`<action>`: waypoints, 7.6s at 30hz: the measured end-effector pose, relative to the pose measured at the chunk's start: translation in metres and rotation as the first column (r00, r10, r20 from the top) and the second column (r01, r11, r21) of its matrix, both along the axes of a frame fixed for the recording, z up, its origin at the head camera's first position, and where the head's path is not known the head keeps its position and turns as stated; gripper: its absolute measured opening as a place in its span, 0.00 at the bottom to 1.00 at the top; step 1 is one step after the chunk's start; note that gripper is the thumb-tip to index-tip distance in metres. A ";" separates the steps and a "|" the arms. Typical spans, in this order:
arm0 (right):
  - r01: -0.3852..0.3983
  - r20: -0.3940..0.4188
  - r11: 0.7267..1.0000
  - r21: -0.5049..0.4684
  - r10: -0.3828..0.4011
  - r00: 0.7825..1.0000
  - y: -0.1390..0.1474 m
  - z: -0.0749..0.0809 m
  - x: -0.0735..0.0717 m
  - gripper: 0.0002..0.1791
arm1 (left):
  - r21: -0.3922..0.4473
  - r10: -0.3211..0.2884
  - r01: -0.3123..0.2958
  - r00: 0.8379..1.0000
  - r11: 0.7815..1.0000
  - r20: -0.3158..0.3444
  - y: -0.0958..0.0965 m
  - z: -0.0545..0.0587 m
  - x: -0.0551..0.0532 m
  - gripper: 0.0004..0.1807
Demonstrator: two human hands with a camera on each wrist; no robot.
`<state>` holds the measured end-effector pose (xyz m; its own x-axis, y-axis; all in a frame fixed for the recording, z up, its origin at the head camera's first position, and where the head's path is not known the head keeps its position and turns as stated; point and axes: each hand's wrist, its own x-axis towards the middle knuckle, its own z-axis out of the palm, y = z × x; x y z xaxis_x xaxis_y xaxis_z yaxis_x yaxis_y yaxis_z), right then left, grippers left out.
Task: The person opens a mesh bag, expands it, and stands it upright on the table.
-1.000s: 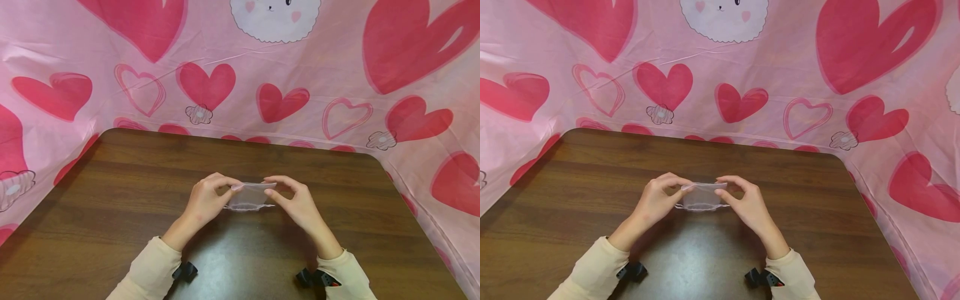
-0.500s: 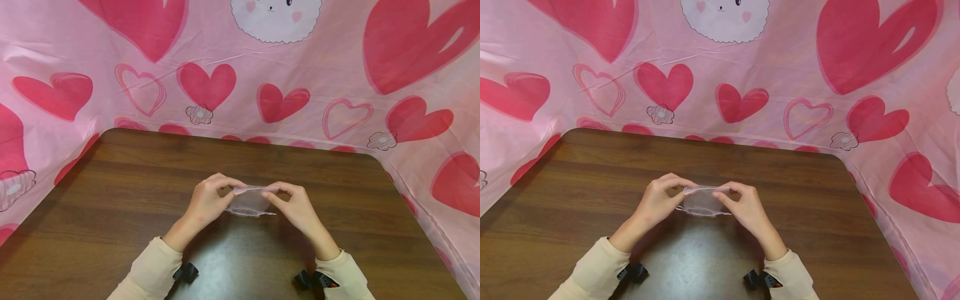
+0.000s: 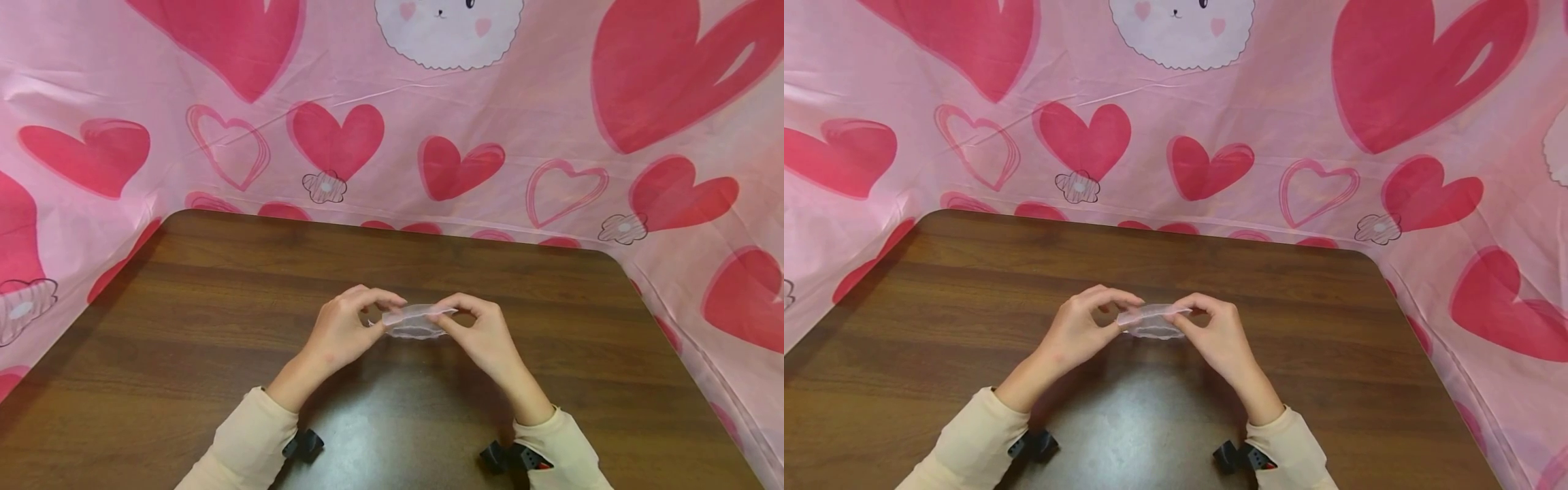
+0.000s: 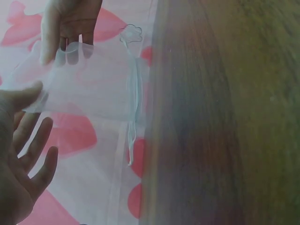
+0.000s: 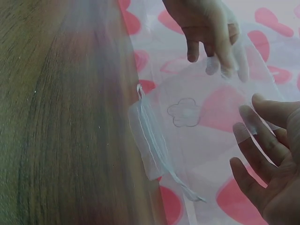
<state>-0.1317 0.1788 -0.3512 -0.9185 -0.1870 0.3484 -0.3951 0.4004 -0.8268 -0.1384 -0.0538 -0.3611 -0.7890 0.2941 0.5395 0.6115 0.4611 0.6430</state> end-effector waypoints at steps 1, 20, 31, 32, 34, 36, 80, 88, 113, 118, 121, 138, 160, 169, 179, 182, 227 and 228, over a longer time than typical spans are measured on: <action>0.002 0.000 1.000 -0.002 -0.002 1.000 0.000 0.000 0.000 0.03 | -0.009 -0.003 0.003 1.000 1.000 0.006 0.000 0.000 0.000 0.16; -0.050 0.011 0.999 0.004 0.050 0.999 -0.002 0.002 0.004 0.08 | -0.029 0.098 -0.099 0.995 0.995 -0.034 0.004 0.002 0.002 0.07; -0.072 0.006 0.997 0.040 0.072 0.997 -0.005 -0.001 0.005 0.04 | -0.009 0.088 -0.088 0.995 0.996 -0.041 0.004 0.003 0.004 0.12; -0.072 0.003 0.997 0.031 0.072 0.997 -0.006 -0.001 0.005 0.03 | -0.009 0.083 -0.083 0.996 0.996 -0.043 0.005 0.003 0.004 0.13; -0.063 -0.004 0.998 0.016 0.063 0.998 -0.006 -0.001 0.005 0.02 | -0.010 0.072 -0.073 0.997 0.997 -0.042 0.005 0.003 0.005 0.13; -0.059 -0.003 0.998 -0.009 0.059 0.998 -0.007 -0.001 0.005 0.02 | -0.016 0.062 -0.063 0.997 0.998 -0.040 0.005 0.003 0.005 0.14; -0.073 -0.049 0.997 0.024 0.074 0.996 -0.010 0.001 0.008 0.09 | -0.091 -0.039 0.052 0.989 0.995 0.142 0.004 0.002 0.004 0.09; -0.013 -0.085 1.000 -0.003 0.013 0.996 -0.009 0.000 0.006 0.08 | -0.108 -0.011 0.025 0.992 0.994 0.125 0.006 0.001 0.004 0.04; 0.017 -0.091 0.999 -0.027 -0.020 0.996 -0.019 0.002 0.014 0.06 | 0.020 0.014 -0.015 0.998 1.000 0.063 0.008 0.005 0.007 0.06; 0.023 -0.100 0.999 -0.035 -0.026 0.995 -0.020 0.001 0.014 0.03 | 0.023 0.003 -0.004 0.998 1.000 0.058 0.009 0.006 0.008 0.08; 0.031 -0.107 0.999 -0.039 -0.035 0.994 -0.020 0.001 0.014 0.02 | 0.026 0.001 -0.003 0.997 1.000 0.075 0.009 0.006 0.008 0.09; 0.112 -0.084 0.990 -0.085 -0.119 0.989 -0.018 0.003 0.013 0.03 | -0.009 0.111 -0.111 0.987 0.994 0.115 0.008 0.006 0.007 0.03; 0.039 -0.127 0.999 -0.029 -0.043 0.991 -0.019 -0.001 0.011 0.04 | -0.039 0.067 -0.061 0.985 0.997 0.157 0.007 0.008 0.008 0.10; 0.050 -0.115 0.999 -0.013 -0.051 0.992 -0.019 0.001 0.011 0.06 | -0.051 0.101 -0.094 0.984 0.994 0.145 0.006 0.009 0.007 0.07; 0.016 -0.085 1.000 -0.024 -0.018 0.996 -0.017 -0.001 0.009 0.08 | -0.037 0.141 -0.137 0.982 0.990 0.125 0.005 0.009 0.007 0.04; -0.010 -0.056 1.000 -0.024 0.008 0.998 -0.017 -0.001 0.010 0.09 | -0.022 0.147 -0.145 0.982 0.989 0.123 0.005 0.009 0.007 0.03; 0.003 -0.224 1.000 -0.012 -0.006 0.974 -0.019 -0.001 0.012 0.11 | -0.032 0.014 -0.010 0.992 0.999 0.122 0.008 0.009 0.009 0.10; -0.009 -0.232 1.000 -0.008 0.007 0.973 -0.019 -0.001 0.012 0.11 | -0.038 0.011 -0.006 0.993 0.999 0.122 0.008 0.009 0.009 0.10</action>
<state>-0.1195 0.1598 -0.3527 -0.8107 -0.1898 0.5538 -0.5800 0.3892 -0.7156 -0.1291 -0.0456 -0.3518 -0.8507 0.3054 0.4278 0.5256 0.4912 0.6946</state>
